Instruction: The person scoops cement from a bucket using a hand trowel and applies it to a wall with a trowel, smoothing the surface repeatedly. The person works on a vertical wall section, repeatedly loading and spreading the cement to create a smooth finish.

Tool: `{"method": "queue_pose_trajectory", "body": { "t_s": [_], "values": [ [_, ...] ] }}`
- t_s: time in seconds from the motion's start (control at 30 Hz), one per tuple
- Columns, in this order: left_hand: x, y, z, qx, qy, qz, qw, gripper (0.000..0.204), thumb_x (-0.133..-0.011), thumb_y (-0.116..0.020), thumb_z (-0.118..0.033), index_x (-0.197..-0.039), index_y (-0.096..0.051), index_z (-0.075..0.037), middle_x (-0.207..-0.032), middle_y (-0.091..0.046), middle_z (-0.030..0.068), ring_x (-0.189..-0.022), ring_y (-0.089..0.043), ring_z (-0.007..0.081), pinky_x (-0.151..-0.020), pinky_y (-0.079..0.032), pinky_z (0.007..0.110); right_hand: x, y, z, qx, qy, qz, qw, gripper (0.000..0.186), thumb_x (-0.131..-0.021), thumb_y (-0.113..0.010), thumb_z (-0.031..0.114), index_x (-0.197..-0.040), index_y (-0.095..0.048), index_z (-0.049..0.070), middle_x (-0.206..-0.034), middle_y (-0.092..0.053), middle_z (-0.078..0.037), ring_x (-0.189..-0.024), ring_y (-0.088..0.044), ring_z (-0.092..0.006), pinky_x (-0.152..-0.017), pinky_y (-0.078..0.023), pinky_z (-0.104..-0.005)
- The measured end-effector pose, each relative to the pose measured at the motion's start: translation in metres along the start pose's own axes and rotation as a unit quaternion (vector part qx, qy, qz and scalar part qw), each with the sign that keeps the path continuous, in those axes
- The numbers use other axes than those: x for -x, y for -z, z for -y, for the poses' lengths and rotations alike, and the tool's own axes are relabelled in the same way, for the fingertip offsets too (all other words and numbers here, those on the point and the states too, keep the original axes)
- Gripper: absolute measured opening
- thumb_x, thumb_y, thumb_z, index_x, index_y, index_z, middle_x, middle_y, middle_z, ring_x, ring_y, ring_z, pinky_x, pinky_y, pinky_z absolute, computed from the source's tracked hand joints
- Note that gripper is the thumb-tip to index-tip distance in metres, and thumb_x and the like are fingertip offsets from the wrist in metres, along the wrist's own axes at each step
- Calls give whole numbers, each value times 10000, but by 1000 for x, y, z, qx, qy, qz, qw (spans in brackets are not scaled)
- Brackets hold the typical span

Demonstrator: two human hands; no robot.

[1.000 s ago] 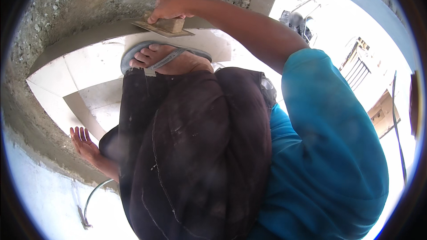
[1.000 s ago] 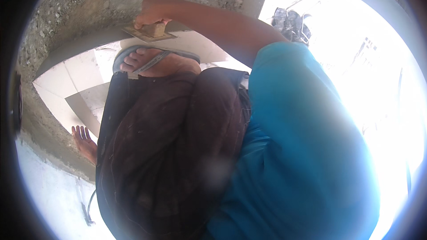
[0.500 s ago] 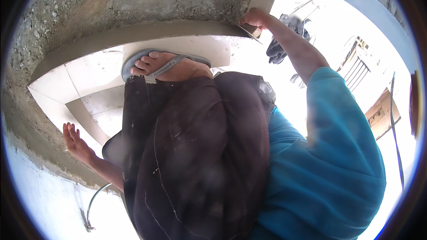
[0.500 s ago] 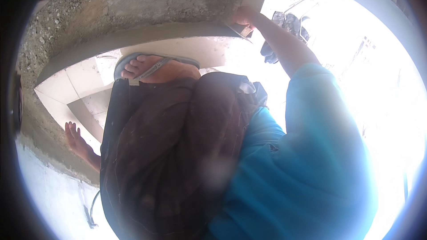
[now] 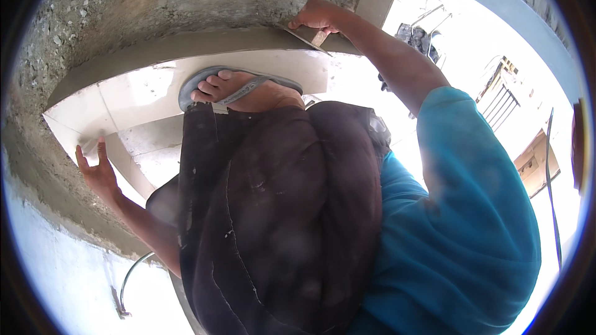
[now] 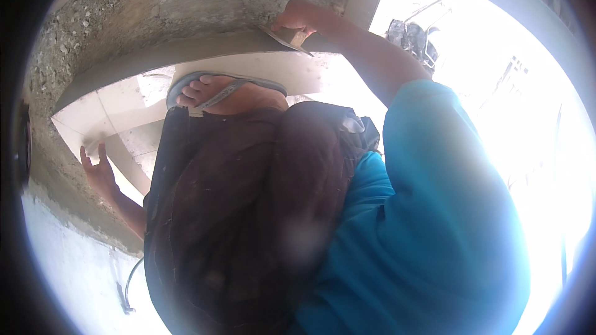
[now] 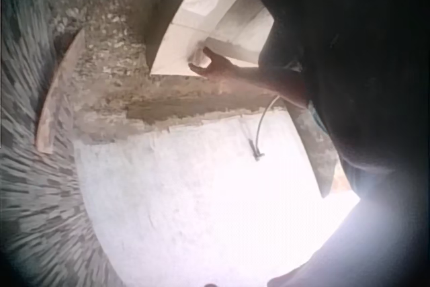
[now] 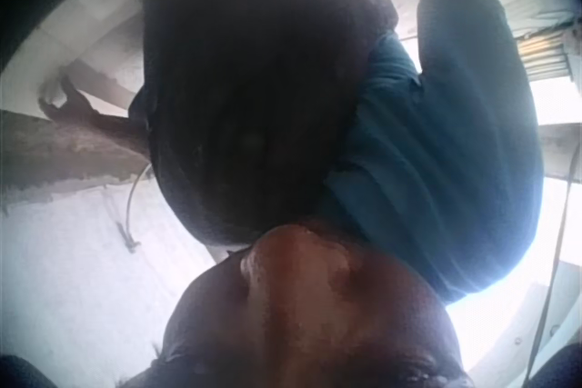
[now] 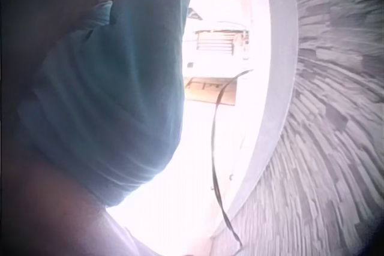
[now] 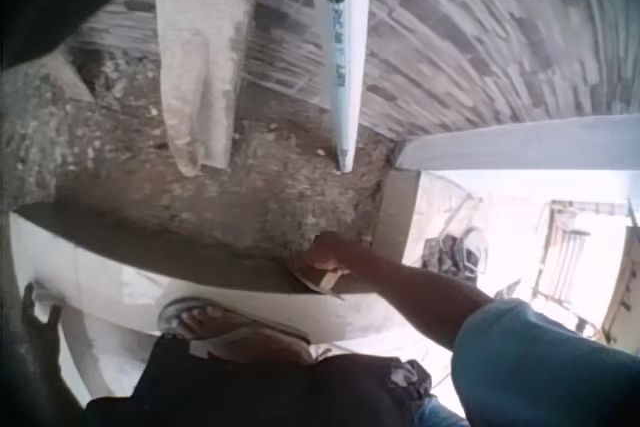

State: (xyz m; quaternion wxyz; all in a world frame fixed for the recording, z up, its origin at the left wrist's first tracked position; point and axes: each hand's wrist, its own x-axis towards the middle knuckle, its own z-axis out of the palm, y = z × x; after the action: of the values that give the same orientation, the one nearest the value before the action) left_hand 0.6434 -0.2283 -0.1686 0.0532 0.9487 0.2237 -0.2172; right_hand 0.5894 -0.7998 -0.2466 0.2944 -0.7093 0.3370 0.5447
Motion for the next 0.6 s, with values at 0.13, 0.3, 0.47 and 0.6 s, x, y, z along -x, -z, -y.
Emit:
{"method": "queue_pose_trajectory", "body": {
  "t_s": [0.13,0.3,0.47,0.6],
  "values": [
    [-12,4,-5,-63,28,29,997,1059,-698,-687,-798,-1535,-400,-214,-1560,-413,128,-1396,-447,359,-1130,-409,535,17,-10,47,-33,33,25,999,432,-776,-805,397,-712,-642,2,-644,-538,-70,-502,-452,-186,-425,-359,-356],
    [-17,-5,-6,-76,-22,18,997,1090,-699,-674,-804,-1555,-360,-206,-1608,-326,119,-1414,-423,350,-1150,-388,526,25,-22,83,-29,64,30,997,421,-773,-803,369,-655,-610,15,-570,-473,-43,-459,-405,-170,-424,-338,-357],
    [-19,-5,-11,-74,-16,30,997,1091,-704,-675,-799,-1555,-359,-194,-1608,-317,141,-1413,-423,353,-1157,-376,513,21,-37,113,-35,115,33,992,429,-773,-812,351,-610,-583,27,-529,-428,-31,-440,-382,-157,-418,-301,-358],
    [-19,-2,-12,-79,-17,42,996,1090,-708,-677,-796,-1547,-374,-170,-1596,-324,178,-1404,-431,367,-1156,-369,516,37,-43,153,-54,124,62,989,342,-765,-809,265,-745,-679,-50,-667,-599,-98,-556,-563,-200,-546,-521,-380]
  ]
}}
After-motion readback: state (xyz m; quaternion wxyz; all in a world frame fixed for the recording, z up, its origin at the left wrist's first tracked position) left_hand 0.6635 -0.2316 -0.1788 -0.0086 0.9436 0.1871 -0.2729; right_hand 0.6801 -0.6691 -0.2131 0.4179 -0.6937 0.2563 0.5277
